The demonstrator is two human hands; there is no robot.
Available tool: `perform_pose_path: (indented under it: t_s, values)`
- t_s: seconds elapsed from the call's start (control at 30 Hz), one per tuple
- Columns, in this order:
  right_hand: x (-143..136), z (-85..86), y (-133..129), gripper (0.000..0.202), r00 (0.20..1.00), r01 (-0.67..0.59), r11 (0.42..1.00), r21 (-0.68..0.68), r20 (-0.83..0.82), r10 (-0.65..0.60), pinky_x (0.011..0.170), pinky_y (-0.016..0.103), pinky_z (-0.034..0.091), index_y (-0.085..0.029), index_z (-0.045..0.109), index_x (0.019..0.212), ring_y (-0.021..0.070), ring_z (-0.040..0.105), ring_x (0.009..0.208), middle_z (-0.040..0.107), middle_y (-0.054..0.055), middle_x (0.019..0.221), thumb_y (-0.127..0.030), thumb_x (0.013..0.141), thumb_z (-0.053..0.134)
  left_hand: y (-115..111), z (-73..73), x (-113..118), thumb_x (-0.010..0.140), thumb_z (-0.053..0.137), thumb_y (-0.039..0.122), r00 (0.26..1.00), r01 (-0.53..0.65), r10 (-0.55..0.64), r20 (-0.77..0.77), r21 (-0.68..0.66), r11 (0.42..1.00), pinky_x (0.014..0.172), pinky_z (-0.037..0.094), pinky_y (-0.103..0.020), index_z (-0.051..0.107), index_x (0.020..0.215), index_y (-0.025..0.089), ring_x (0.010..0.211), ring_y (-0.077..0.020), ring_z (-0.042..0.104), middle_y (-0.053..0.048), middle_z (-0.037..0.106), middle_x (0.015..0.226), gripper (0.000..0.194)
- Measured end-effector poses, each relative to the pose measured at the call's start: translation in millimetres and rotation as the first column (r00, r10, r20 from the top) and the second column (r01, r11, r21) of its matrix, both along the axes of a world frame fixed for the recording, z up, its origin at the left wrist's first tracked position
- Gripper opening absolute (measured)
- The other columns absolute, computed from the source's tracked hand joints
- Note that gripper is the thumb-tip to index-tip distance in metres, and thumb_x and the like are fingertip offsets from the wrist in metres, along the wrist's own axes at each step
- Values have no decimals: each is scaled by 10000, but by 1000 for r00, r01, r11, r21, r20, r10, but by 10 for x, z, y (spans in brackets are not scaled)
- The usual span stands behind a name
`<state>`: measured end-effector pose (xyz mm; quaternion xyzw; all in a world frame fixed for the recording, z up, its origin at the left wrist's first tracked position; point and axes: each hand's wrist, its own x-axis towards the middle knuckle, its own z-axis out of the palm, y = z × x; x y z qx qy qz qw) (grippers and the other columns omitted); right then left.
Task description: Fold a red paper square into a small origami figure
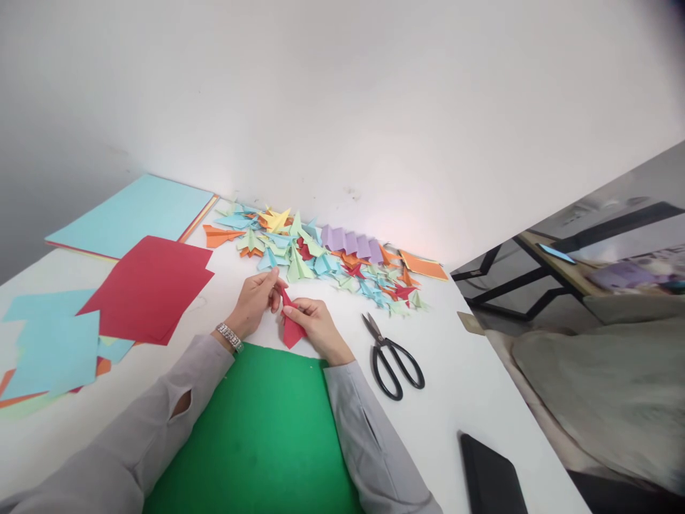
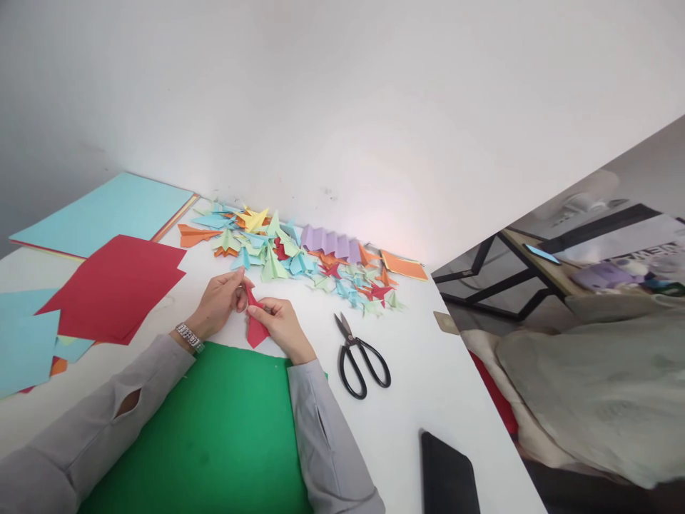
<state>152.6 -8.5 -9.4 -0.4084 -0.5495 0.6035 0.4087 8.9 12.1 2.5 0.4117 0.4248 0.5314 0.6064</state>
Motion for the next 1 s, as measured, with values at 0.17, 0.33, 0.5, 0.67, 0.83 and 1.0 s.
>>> perform_pose_path:
  t_s: [0.17, 0.33, 0.5, 0.67, 0.83, 1.0]
  values:
    - [0, -13, 5, 283, 998, 25, 999, -40, -49, -27, 509, 238, 325, -156, 688, 654, 84, 455, 483, 614, -7, 569, -432, 712, 711, -19, 25, 0, 700, 711, 471, 999, 50, -50, -10, 28, 998, 379, 255, -196, 563, 595, 151, 328, -58, 393, 45, 481, 370, 368]
    - [-4, -13, 1, 344, 999, 33, 999, -28, -21, -34, 511, 245, 336, -147, 683, 643, 93, 468, 486, 623, 13, 575, -486, 703, 705, -25, 14, 9, 592, 798, 392, 996, 52, -47, -77, 70, 996, 358, 246, -192, 573, 550, 148, 310, -48, 356, 65, 444, 342, 335]
    - [-8, -52, 6, 394, 997, 69, 997, 33, 29, -70, 470, 243, 289, -151, 645, 613, 87, 407, 451, 554, -11, 507, -535, 677, 707, -22, 19, 19, 562, 811, 389, 995, 24, -20, -98, 45, 999, 332, 214, -190, 569, 531, 146, 294, -40, 323, 76, 425, 333, 344]
    - [-9, -77, 18, 394, 994, 95, 990, 102, 45, -100, 454, 242, 276, -154, 633, 600, 83, 368, 445, 511, -23, 481, -530, 712, 679, -45, 52, 4, 567, 814, 377, 982, 149, -144, -123, 31, 988, 377, 278, -183, 580, 563, 142, 333, -47, 377, 66, 457, 348, 331]
    - [-12, -70, 15, 396, 994, 70, 990, 121, 74, -79, 485, 250, 346, -157, 649, 609, 115, 450, 507, 567, 8, 520, -536, 722, 669, -45, 33, -3, 595, 786, 435, 969, 231, -231, -90, -18, 973, 369, 221, -184, 507, 479, 155, 311, -38, 337, 56, 436, 317, 412]
    - [-8, -80, 18, 420, 991, 93, 987, 128, 89, -105, 468, 253, 302, -164, 618, 571, 101, 386, 474, 525, -10, 490, -559, 699, 678, -49, 7, 10, 606, 777, 441, 973, 214, -214, -86, -11, 977, 366, 206, -191, 502, 460, 157, 304, -39, 330, 49, 437, 314, 422]
